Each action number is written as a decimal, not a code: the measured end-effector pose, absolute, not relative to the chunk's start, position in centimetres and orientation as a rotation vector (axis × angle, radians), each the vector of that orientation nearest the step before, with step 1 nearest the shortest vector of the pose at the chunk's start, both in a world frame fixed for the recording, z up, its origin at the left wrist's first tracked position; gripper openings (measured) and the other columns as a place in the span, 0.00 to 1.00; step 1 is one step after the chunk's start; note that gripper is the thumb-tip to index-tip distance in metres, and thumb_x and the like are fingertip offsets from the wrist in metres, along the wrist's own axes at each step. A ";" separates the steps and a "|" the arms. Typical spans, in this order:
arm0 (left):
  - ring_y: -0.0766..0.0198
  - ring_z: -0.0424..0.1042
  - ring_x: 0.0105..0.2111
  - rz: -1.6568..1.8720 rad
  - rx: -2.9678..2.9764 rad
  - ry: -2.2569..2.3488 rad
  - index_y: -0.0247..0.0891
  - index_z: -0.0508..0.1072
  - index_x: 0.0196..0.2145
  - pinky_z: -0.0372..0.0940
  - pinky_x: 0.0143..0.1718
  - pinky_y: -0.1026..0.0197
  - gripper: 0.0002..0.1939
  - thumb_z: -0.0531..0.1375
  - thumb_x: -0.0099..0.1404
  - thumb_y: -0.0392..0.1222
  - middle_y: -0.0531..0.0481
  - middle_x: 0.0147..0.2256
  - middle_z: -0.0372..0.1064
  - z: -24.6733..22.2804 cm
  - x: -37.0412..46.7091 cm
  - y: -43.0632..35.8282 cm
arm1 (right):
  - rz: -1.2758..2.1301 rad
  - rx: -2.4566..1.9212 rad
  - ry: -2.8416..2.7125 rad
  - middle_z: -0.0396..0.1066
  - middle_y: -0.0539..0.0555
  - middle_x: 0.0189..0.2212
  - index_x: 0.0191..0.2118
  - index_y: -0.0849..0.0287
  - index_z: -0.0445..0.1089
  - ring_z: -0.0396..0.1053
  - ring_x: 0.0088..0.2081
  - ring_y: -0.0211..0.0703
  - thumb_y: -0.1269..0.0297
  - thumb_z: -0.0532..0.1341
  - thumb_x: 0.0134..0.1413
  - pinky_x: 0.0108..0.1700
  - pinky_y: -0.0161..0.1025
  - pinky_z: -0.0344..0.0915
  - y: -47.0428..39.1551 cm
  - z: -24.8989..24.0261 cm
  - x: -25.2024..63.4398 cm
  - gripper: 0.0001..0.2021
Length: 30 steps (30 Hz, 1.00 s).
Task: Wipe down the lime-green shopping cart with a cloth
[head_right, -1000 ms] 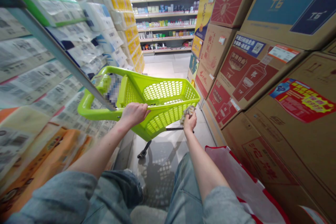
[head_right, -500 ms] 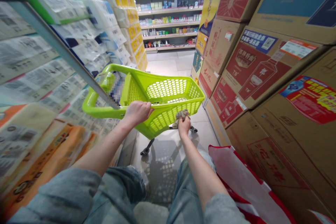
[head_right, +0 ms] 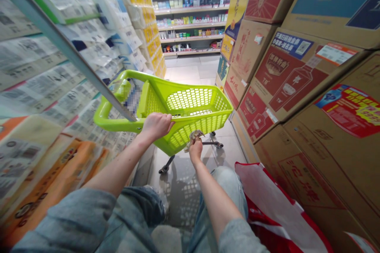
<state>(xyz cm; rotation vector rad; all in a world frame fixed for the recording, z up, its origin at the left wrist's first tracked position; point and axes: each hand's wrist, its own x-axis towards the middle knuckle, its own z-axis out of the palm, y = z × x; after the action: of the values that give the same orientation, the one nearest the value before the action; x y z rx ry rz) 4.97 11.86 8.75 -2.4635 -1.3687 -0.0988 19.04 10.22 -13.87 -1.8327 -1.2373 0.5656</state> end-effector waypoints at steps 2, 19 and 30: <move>0.52 0.72 0.32 -0.094 -2.454 -1.362 0.31 0.72 0.32 0.59 0.31 0.56 0.14 0.51 0.65 0.44 0.39 0.28 0.71 8.7 5.0 11.9 | 0.609 -1.853 -1.301 0.72 0.62 0.35 0.38 0.65 0.70 0.70 0.37 0.48 0.66 0.51 0.51 0.41 0.40 0.64 9.7 -13.7 18.6 0.14; 0.52 0.72 0.30 -0.106 -2.451 -1.368 0.32 0.71 0.32 0.59 0.31 0.56 0.13 0.51 0.65 0.43 0.40 0.28 0.72 8.4 5.2 11.7 | 0.547 -2.004 -1.934 0.63 0.62 0.56 0.57 0.61 0.63 0.65 0.53 0.47 0.69 0.50 0.59 0.52 0.39 0.62 6.9 -13.3 15.0 0.20; 0.52 0.72 0.31 -0.128 -2.472 -1.370 0.32 0.71 0.32 0.59 0.31 0.55 0.13 0.51 0.64 0.43 0.40 0.29 0.72 8.3 5.1 11.4 | 0.647 -1.958 -1.878 0.69 0.59 0.51 0.51 0.60 0.67 0.68 0.50 0.44 0.69 0.53 0.56 0.49 0.34 0.62 7.6 -11.5 15.6 0.18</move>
<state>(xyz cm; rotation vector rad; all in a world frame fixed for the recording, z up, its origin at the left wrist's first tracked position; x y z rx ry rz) 5.09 11.43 8.34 -2.4720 -1.3704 -0.1276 15.57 7.61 -11.54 -1.9581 -1.8779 0.6470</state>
